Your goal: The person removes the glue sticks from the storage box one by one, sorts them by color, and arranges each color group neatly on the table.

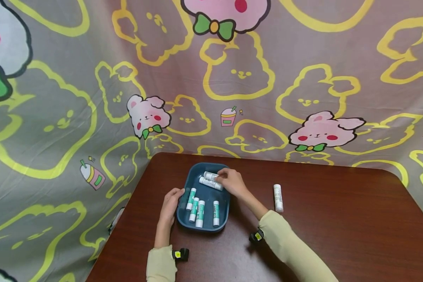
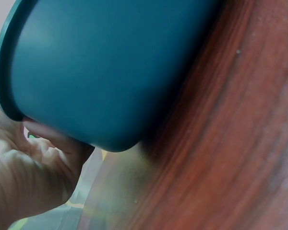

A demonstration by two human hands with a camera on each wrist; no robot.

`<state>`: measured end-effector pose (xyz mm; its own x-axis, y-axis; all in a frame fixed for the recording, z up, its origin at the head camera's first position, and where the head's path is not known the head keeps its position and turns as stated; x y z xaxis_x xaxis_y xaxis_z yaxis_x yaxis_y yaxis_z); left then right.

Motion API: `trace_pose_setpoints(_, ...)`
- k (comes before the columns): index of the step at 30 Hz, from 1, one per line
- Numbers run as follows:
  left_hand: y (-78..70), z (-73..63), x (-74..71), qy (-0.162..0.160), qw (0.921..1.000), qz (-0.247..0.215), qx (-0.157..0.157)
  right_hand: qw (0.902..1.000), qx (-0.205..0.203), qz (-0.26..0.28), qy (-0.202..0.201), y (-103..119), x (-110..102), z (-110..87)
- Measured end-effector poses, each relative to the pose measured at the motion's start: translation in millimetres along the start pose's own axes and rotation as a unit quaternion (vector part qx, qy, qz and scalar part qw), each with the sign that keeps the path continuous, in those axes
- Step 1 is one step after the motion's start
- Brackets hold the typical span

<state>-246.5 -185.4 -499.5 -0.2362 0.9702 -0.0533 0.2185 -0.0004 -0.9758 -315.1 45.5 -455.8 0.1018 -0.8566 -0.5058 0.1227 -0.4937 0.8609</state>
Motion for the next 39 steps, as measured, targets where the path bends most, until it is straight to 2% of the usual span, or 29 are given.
trace_pose_setpoints(10, -0.5, 0.6, -0.3, 0.004, 1.0000, -0.001, 0.004, 0.9998, -0.015, -0.004, 0.016, 3.2, 8.4, 7.2)
trace_pose_setpoints(16, -4.3, -1.0, 0.5, 0.002, 1.0000, 0.004, 0.006, 0.9998, -0.020, -0.001, 0.010, 4.3, 8.5, 12.6)
trace_pose_setpoints(19, 2.2, 5.3, 0.8, 0.000, 1.0000, 0.005, -0.001, 0.9998, -0.017, -0.003, 0.003, 3.2, 8.3, 14.2)
trace_pose_setpoints(24, 24.1, 22.3, -2.2, -0.005, 0.9999, 0.002, -0.009, 0.9999, -0.009, 0.003, -0.009, 0.8, 7.8, 15.2)
trace_pose_setpoints(27, 32.3, 27.8, -3.7, -0.013, 0.9999, 0.002, -0.009, 0.9997, -0.007, 0.012, -0.018, -1.4, 6.9, 16.9)
trace_pose_setpoints(34, 34.4, 28.0, -4.4, -0.022, 0.9997, 0.005, -0.003, 0.9979, 0.022, 0.060, -0.010, -6.7, 7.7, 18.2)
trace_pose_setpoints(39, 33.9, 28.1, -5.3, -0.017, 0.9998, 0.003, -0.004, 0.9939, 0.048, 0.100, -0.003, -8.9, 8.2, 19.8)
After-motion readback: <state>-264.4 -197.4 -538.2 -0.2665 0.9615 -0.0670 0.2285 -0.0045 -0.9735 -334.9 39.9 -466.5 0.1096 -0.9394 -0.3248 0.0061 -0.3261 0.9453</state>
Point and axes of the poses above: each hand's wrist, its own z-axis towards the middle knuckle, its own x-axis out of the palm, y = z × x, the point moved 9 cm from there along z, towards the middle knuckle, and after that the axes turned 3 degrees about -y, right-handed, at the moved point
